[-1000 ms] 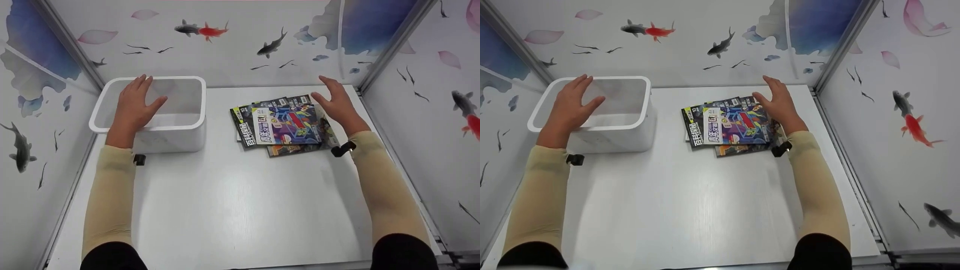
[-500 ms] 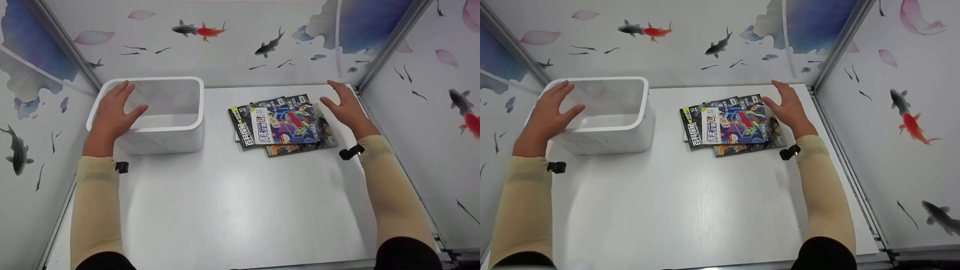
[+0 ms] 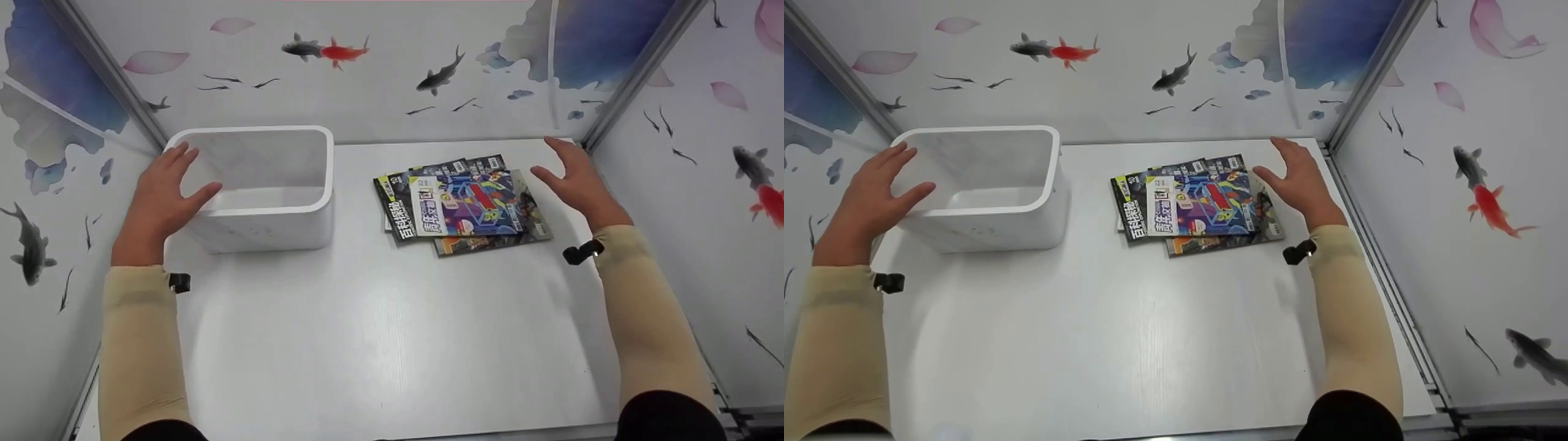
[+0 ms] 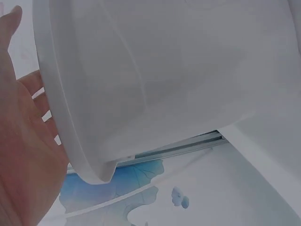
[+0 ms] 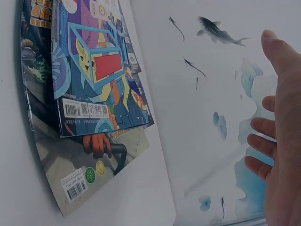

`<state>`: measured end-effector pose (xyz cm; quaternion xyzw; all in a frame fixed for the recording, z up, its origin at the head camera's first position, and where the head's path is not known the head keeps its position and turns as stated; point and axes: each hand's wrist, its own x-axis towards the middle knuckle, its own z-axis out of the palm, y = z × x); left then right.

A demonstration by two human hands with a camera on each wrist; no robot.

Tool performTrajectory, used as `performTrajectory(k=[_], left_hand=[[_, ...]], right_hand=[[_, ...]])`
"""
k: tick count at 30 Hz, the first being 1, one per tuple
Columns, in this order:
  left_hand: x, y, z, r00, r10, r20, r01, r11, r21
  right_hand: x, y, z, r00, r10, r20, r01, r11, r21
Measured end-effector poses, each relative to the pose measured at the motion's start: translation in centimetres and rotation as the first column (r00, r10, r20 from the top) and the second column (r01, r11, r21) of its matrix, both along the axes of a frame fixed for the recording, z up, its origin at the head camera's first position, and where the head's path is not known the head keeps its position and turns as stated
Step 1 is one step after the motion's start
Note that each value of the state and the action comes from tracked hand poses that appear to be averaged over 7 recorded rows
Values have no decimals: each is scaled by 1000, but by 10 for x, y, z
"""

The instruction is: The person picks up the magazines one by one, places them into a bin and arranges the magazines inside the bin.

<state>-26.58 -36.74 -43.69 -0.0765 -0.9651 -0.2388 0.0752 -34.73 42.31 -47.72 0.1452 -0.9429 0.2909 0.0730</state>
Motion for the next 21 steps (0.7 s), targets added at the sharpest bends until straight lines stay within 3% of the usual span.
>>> performTrajectory(k=[6,16,21], left_hand=[[2,-14,-4,999,42,32,-43,999,12],[11,-30,-12,989,112,97,-116,993,36],[16,-37,-13,986,110,126,-116,992,40]], right_hand=[[1,9,-2,1000,-13,14,12,998,68],[2,15,-10,998,-45,37,41,995,95],[5,15,-12,998,-48,51,42,993,111]])
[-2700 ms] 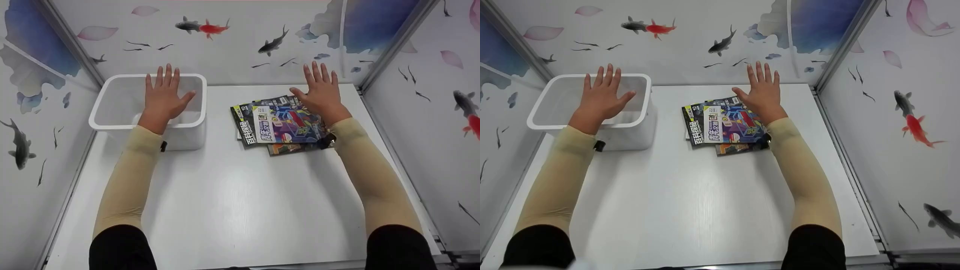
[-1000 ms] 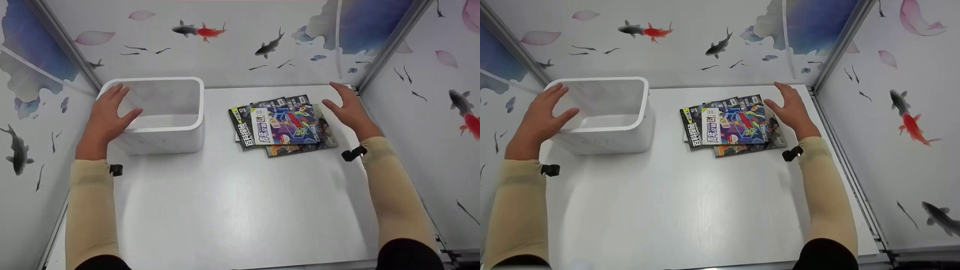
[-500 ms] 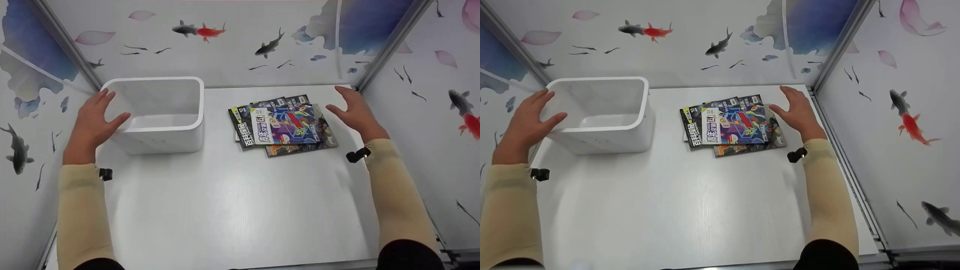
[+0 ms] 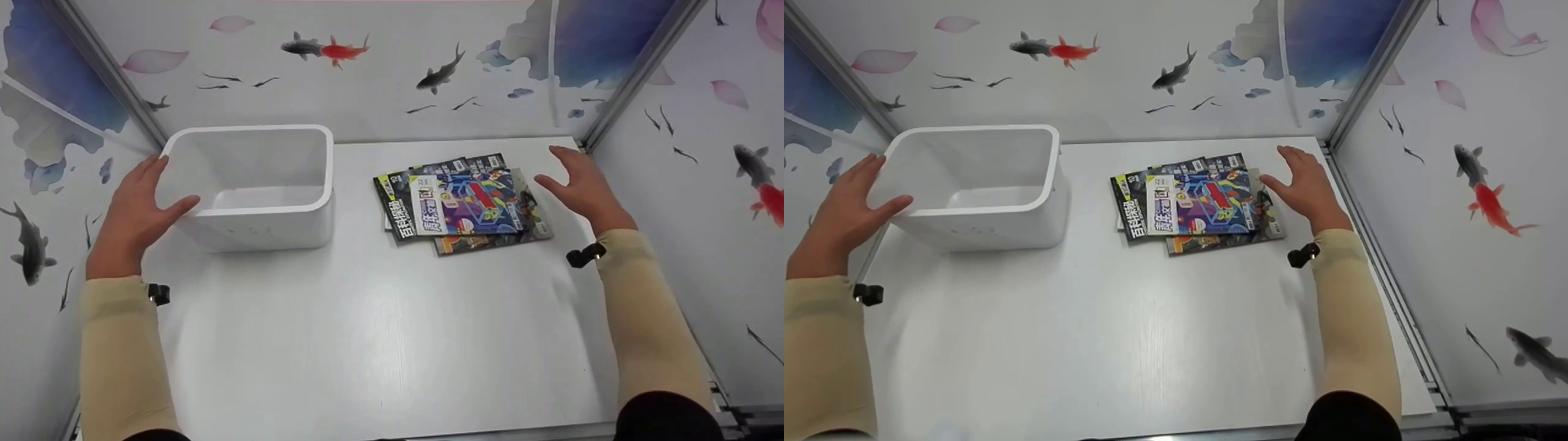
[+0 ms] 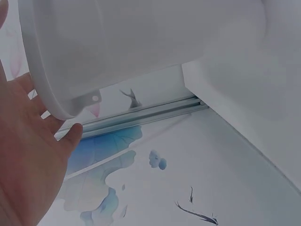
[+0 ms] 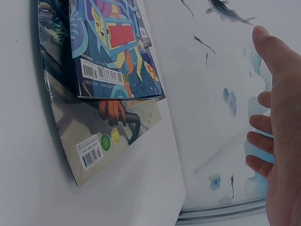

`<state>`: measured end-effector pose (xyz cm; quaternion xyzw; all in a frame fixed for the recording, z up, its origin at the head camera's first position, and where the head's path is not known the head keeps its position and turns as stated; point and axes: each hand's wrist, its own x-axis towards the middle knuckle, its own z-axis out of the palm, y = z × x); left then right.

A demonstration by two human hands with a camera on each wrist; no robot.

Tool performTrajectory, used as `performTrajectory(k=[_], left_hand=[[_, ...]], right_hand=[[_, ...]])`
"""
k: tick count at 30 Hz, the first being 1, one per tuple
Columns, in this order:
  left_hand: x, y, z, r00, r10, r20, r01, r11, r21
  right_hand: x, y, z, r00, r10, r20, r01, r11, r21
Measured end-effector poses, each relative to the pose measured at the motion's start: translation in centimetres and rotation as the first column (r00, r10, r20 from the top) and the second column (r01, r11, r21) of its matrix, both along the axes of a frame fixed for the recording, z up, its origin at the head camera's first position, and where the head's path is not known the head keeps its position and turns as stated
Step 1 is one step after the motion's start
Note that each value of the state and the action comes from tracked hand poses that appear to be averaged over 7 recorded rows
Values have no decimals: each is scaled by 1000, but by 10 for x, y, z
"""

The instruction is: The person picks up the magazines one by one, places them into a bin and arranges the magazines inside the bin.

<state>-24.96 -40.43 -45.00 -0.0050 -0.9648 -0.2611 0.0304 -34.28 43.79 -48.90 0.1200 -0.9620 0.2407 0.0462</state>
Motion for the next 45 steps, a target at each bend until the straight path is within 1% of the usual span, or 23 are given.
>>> performTrajectory(k=[3,8,13,18,22,29,37,40,45], left_hand=[[2,-4,2,1000,-17,26,17,1000,-10],[2,-8,5,996,-47,77,49,998,-36],[2,-12,7,992,-56,113,62,997,-51],[1,-17,7,988,-64,138,70,997,-42],[-1,-19,3,986,-73,153,78,997,-22],[-2,-19,-4,987,-71,144,77,997,-30],[-5,-17,-10,990,-84,114,90,995,-50],[-5,-16,-12,992,-87,93,92,994,-52],[-6,-16,-15,993,-85,83,89,995,-48]], right_hand=[[0,-1,-1,1000,3,1,-3,1000,5],[0,-1,-5,1000,10,6,-10,1000,-3],[-1,-3,-11,1000,23,18,-23,1000,-9],[-1,-5,-17,1000,8,30,-8,1000,7],[0,-7,-19,999,-1,34,0,1000,13],[-2,-11,-24,999,8,46,-9,1000,16],[-3,-19,-38,996,15,82,-16,1000,4],[-3,-23,-43,995,21,95,-22,1000,5],[-3,-28,-51,992,28,121,-28,1000,-3]])
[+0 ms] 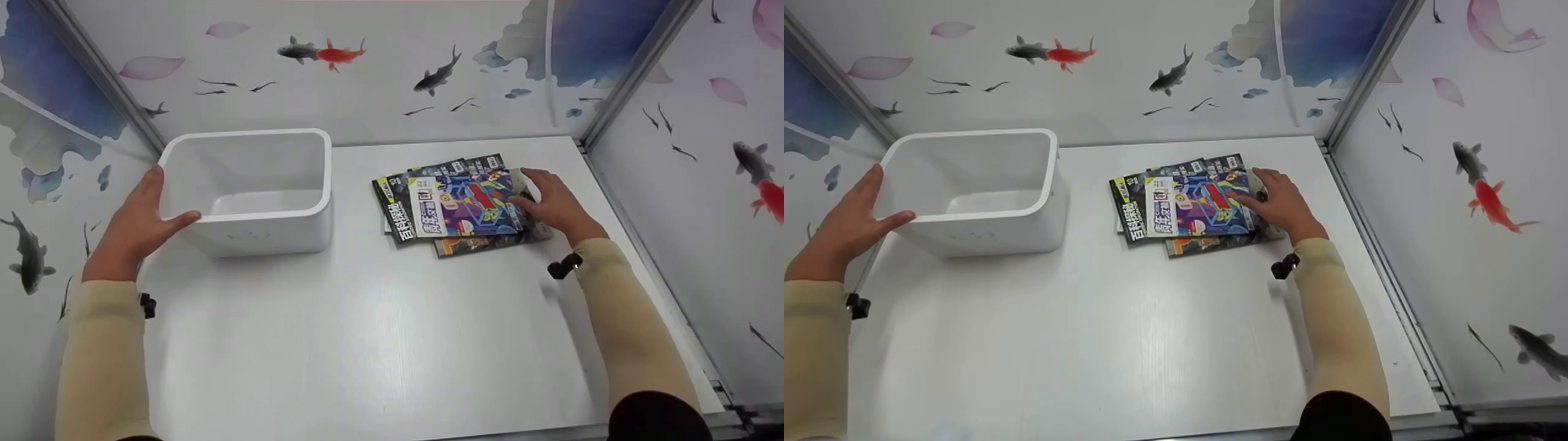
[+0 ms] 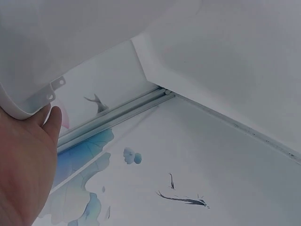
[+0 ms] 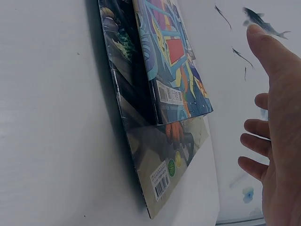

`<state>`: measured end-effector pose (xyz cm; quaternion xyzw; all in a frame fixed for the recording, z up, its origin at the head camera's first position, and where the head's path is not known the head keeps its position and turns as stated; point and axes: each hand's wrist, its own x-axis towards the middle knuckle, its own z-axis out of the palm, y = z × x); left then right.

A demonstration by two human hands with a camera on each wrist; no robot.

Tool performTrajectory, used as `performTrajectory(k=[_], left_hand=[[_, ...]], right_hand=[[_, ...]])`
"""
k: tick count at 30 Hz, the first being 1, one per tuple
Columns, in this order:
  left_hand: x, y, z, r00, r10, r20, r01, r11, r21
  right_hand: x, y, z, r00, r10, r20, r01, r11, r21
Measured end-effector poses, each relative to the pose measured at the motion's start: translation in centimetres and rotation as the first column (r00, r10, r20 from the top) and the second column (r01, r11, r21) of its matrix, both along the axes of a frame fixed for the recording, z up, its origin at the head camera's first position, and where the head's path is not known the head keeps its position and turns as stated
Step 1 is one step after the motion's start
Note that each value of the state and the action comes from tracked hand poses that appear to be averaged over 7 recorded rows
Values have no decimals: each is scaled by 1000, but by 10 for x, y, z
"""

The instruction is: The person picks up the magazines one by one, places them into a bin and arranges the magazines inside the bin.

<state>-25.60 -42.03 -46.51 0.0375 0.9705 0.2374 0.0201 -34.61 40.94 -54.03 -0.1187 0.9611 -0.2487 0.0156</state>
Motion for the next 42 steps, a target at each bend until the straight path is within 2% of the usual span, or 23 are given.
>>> performTrajectory(k=[7,14,18,23,28,34,39,42], left_hand=[[-2,0,-3,1000,4,-16,-4,1000,2],[-2,0,-4,1000,15,-11,-14,1000,16],[-3,0,-3,1000,22,-12,-22,999,29],[-1,1,-2,999,34,-21,-32,998,59],[0,1,-3,999,24,-22,-23,998,60],[-2,2,-6,999,45,-12,-44,997,71],[-1,1,-8,999,53,-14,-52,996,72],[0,2,-8,998,60,-17,-58,995,75]], right_hand=[[-1,-2,-13,995,-7,103,16,996,-88],[-5,-4,-25,961,-60,270,111,978,-177],[-8,-4,-24,945,-87,314,159,964,-212],[-10,-6,-18,934,-77,349,170,955,-245],[-14,-9,-15,926,-58,372,147,966,-214],[-19,-16,-11,912,-58,407,124,983,-137],[-24,-23,-10,897,-95,431,131,990,-54],[-26,-26,-15,899,-112,424,137,990,-29]])
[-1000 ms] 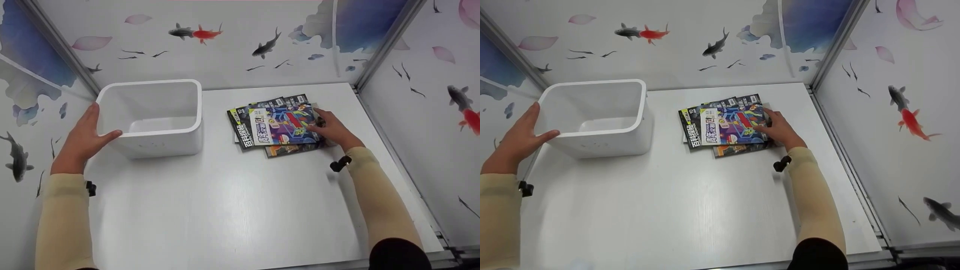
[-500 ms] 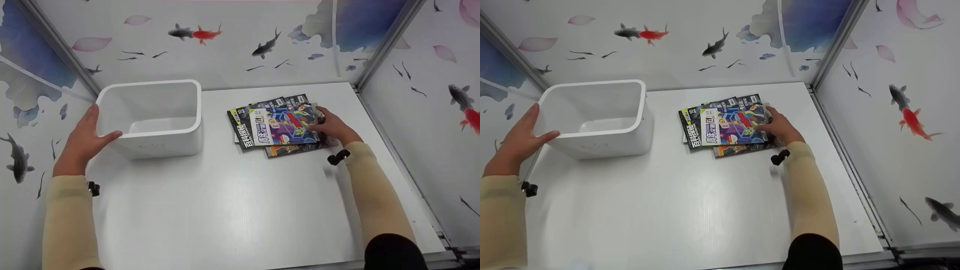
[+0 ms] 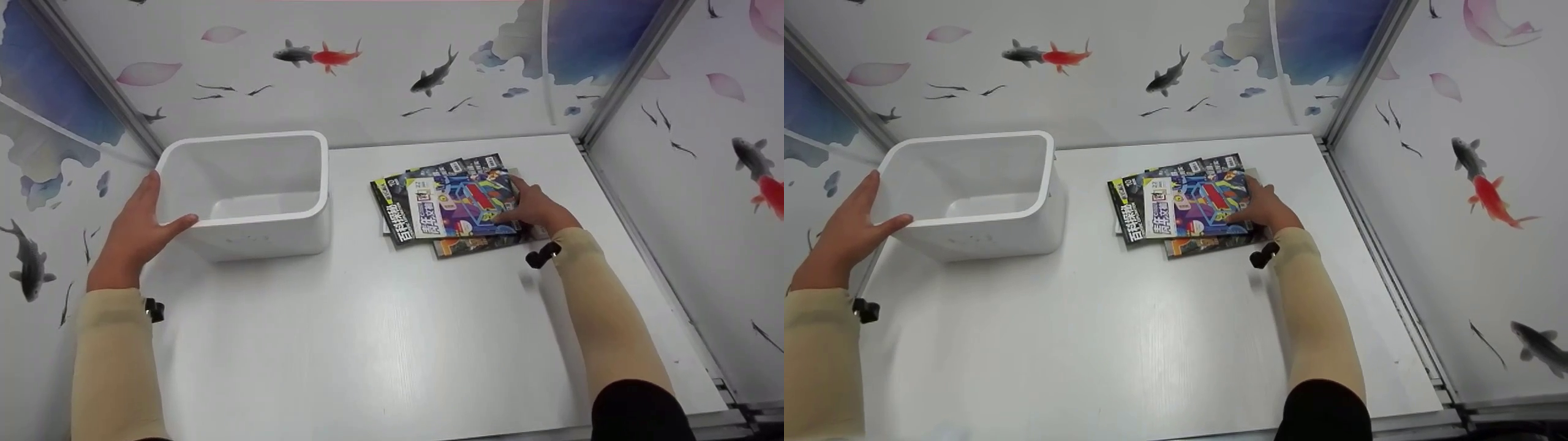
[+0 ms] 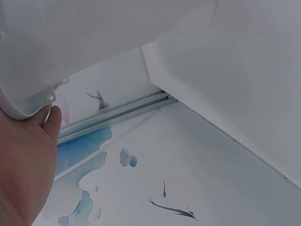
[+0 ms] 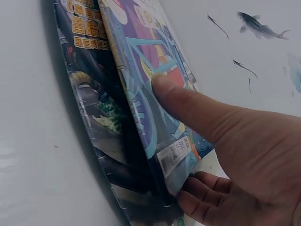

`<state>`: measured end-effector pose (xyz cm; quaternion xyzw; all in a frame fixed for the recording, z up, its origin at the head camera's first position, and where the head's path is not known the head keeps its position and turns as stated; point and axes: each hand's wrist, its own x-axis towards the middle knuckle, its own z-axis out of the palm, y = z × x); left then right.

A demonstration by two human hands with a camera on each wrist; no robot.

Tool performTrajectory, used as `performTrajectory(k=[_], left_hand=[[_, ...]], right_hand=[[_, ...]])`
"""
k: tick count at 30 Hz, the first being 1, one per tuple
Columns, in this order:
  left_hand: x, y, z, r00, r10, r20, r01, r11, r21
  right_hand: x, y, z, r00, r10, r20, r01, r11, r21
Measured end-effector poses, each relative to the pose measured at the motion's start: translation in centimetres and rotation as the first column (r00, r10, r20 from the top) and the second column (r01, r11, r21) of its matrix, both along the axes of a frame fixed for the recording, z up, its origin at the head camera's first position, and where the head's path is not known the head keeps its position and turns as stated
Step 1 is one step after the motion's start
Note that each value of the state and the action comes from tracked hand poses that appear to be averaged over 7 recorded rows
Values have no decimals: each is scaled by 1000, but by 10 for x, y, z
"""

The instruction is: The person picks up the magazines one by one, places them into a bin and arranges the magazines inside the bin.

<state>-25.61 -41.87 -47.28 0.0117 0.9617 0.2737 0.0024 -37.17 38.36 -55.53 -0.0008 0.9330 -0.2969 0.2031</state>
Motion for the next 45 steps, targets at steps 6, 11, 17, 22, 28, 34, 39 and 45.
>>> performTrajectory(k=[6,11,17,22,28,34,39,45], left_hand=[[1,0,1,1000,7,7,-7,1000,-6],[1,0,2,1000,-12,-1,12,1000,-12],[2,1,4,999,-34,-7,34,999,-14],[3,2,4,1000,-27,1,27,1000,-14],[3,3,6,1000,-28,5,28,999,-18],[4,2,7,999,-30,-12,30,999,-12],[4,2,5,999,-28,-15,28,1000,-9],[1,2,5,1000,-28,-6,28,999,-27]], right_hand=[[1,-7,-2,1000,-15,-1,15,1000,-25],[1,-8,-4,1000,-14,13,15,997,-71],[3,-3,-7,999,-27,19,29,989,-146],[4,1,-6,1000,-20,0,19,981,-192],[7,5,-8,999,-34,9,36,965,-262],[9,8,-9,995,-77,59,95,891,-445],[11,9,-11,987,-97,125,150,823,-548],[13,8,-14,976,-116,182,208,738,-642]])
